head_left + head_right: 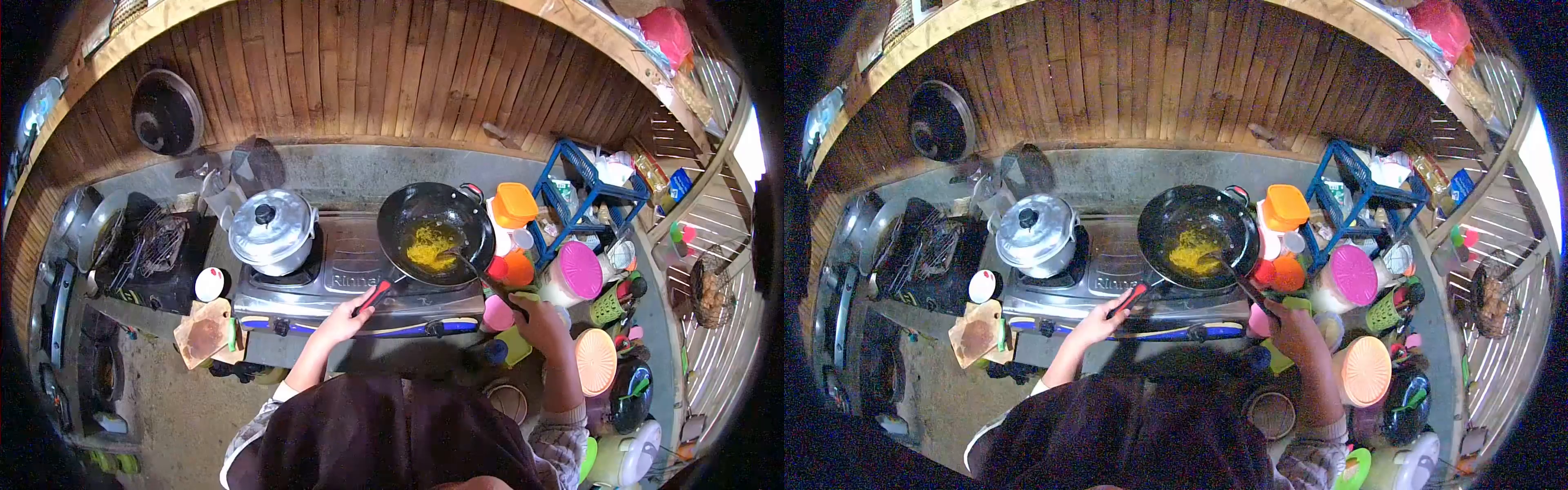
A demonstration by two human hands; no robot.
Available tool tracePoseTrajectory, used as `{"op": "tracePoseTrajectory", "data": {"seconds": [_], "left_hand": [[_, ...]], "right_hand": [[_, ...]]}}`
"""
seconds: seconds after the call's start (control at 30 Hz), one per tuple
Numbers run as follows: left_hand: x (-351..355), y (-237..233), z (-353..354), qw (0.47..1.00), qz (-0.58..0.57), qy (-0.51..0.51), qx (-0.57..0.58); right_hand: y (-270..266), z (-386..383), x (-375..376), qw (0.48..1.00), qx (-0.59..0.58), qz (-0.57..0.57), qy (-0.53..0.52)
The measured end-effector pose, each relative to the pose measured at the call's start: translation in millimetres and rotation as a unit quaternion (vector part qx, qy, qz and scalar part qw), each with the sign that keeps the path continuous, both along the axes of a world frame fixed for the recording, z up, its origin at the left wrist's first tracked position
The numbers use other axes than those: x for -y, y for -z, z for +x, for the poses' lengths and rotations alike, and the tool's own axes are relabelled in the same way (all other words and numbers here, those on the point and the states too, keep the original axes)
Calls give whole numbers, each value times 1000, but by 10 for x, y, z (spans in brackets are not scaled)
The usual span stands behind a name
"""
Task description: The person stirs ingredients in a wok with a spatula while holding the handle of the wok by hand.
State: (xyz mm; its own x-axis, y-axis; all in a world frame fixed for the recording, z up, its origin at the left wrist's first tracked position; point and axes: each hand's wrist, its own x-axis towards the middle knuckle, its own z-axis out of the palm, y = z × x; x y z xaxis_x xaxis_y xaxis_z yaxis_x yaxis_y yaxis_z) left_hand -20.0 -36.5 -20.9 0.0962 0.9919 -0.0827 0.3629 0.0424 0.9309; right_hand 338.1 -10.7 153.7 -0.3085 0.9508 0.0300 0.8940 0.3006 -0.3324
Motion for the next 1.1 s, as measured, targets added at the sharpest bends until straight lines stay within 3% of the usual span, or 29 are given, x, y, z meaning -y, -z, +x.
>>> {"op": "tracePoseTrajectory", "data": {"seconds": [0.23,0.4,0.47,0.67,0.8,0.87,0.93,1.0,1.1], "left_hand": [[0,15,2,997,58,-9,-45],[-2,-30,6,998,5,-15,-55],[25,-131,29,998,-10,-19,-53],[-8,-31,11,999,-11,-17,-31],[14,-78,29,1000,18,-13,-20],[27,-55,40,999,43,-17,-5],[30,-131,55,998,67,-20,10],[47,-219,63,999,-26,-26,15],[53,-214,64,999,-7,-19,25]], "right_hand": [[107,-38,-81,998,-35,13,-44],[277,-9,-241,991,-91,68,-68],[259,-99,-259,994,-100,36,-9],[777,-267,-605,974,-212,74,17],[889,-447,-697,967,-215,136,11],[925,-510,-686,978,-183,61,84],[954,-518,-638,978,-175,78,77],[1081,-459,-634,970,-220,98,44],[1174,-320,-559,975,-202,60,72]]}}
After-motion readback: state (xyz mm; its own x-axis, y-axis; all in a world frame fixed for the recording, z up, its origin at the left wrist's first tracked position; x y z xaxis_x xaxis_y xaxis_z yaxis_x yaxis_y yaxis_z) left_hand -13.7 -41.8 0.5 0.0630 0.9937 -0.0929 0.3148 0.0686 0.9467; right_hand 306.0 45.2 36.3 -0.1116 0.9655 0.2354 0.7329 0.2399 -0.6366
